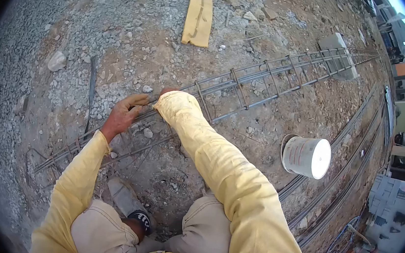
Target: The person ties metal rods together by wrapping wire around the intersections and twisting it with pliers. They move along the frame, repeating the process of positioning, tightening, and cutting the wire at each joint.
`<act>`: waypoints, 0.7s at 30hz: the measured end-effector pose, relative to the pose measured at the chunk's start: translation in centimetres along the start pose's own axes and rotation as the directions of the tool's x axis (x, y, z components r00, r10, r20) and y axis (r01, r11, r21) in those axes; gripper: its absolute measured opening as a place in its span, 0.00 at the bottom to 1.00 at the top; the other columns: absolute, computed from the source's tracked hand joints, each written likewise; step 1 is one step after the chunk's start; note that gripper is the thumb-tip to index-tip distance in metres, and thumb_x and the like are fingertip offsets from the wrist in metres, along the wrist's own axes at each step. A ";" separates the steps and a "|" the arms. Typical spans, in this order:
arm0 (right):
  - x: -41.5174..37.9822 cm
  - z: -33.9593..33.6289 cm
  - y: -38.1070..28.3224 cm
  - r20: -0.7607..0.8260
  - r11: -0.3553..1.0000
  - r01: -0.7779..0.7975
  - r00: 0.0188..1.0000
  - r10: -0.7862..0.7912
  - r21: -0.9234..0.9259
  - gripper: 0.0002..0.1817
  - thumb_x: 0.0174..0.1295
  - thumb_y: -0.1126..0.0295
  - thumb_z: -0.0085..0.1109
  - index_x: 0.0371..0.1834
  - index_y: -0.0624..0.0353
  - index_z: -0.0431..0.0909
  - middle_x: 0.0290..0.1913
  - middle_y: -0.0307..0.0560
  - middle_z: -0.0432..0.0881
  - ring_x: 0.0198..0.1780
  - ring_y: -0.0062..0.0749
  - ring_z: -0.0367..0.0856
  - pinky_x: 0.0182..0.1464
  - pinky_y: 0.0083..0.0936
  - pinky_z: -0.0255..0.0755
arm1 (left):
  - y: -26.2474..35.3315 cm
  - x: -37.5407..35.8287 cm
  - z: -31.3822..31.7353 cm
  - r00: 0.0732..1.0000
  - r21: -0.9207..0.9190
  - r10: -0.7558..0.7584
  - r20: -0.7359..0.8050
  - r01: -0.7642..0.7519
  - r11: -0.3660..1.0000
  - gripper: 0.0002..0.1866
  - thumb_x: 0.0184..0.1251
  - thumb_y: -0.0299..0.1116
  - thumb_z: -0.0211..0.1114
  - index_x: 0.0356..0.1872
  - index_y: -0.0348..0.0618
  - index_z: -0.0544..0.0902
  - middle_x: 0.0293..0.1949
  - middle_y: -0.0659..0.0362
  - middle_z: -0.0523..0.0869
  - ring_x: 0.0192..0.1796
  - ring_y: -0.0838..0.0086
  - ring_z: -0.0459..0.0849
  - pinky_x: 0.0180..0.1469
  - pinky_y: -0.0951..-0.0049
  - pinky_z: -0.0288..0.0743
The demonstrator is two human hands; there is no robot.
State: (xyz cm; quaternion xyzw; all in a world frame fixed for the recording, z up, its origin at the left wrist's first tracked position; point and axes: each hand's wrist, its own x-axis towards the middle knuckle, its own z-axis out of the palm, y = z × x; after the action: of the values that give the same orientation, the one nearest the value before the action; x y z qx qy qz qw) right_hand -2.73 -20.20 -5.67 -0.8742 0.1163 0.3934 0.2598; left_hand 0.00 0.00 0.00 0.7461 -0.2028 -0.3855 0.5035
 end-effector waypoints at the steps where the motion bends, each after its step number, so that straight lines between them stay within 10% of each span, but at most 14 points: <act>1: -0.9 -1.3 3.4 -0.038 0.994 -0.105 0.994 0.105 0.006 0.20 0.60 0.51 0.69 0.50 0.50 0.88 0.51 0.49 0.89 0.54 0.45 0.88 0.55 0.42 0.81 | 0.3 3.2 2.0 0.994 -0.041 0.063 0.084 -0.060 0.997 0.23 0.67 0.23 0.60 0.64 0.36 0.78 0.57 0.48 0.86 0.59 0.68 0.84 0.64 0.71 0.73; 3: -7.3 -7.7 0.1 -0.250 0.999 -0.026 0.968 0.030 0.020 0.17 0.60 0.56 0.64 0.45 0.54 0.89 0.46 0.51 0.90 0.48 0.48 0.89 0.46 0.44 0.82 | 2.9 6.5 -1.8 0.997 0.003 0.052 0.062 -0.052 0.999 0.23 0.64 0.20 0.61 0.63 0.31 0.79 0.55 0.49 0.87 0.57 0.70 0.85 0.62 0.73 0.75; 8: -10.2 -6.3 2.4 -0.212 0.998 -0.066 0.975 0.062 -0.011 0.17 0.59 0.56 0.64 0.45 0.52 0.89 0.47 0.49 0.90 0.49 0.48 0.89 0.45 0.49 0.82 | 3.1 7.4 0.7 0.960 -0.039 -0.108 0.259 0.122 0.992 0.22 0.59 0.16 0.60 0.57 0.30 0.82 0.50 0.50 0.88 0.51 0.69 0.87 0.58 0.73 0.77; 17: -10.7 -5.9 2.6 -0.298 0.997 -0.027 0.953 0.049 0.079 0.20 0.60 0.50 0.63 0.46 0.52 0.88 0.47 0.51 0.90 0.50 0.50 0.88 0.46 0.49 0.81 | 2.7 5.3 2.5 0.927 0.334 0.357 0.111 -0.373 0.865 0.18 0.54 0.16 0.63 0.47 0.37 0.86 0.47 0.58 0.85 0.42 0.71 0.83 0.51 0.70 0.77; 21: -10.6 -6.0 2.7 -0.276 0.995 -0.049 0.958 0.073 0.092 0.23 0.60 0.47 0.63 0.47 0.53 0.88 0.48 0.51 0.89 0.52 0.50 0.88 0.47 0.49 0.81 | 1.0 6.2 2.1 0.966 0.246 0.232 0.116 -0.254 0.935 0.21 0.55 0.16 0.63 0.52 0.40 0.84 0.48 0.58 0.83 0.42 0.72 0.81 0.50 0.69 0.77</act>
State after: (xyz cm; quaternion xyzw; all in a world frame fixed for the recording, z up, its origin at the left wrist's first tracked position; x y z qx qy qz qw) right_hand -7.09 -25.70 4.60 -0.9052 0.1951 0.2687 0.2653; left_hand 2.32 -5.96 -1.79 0.7576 -0.3634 -0.3219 0.4363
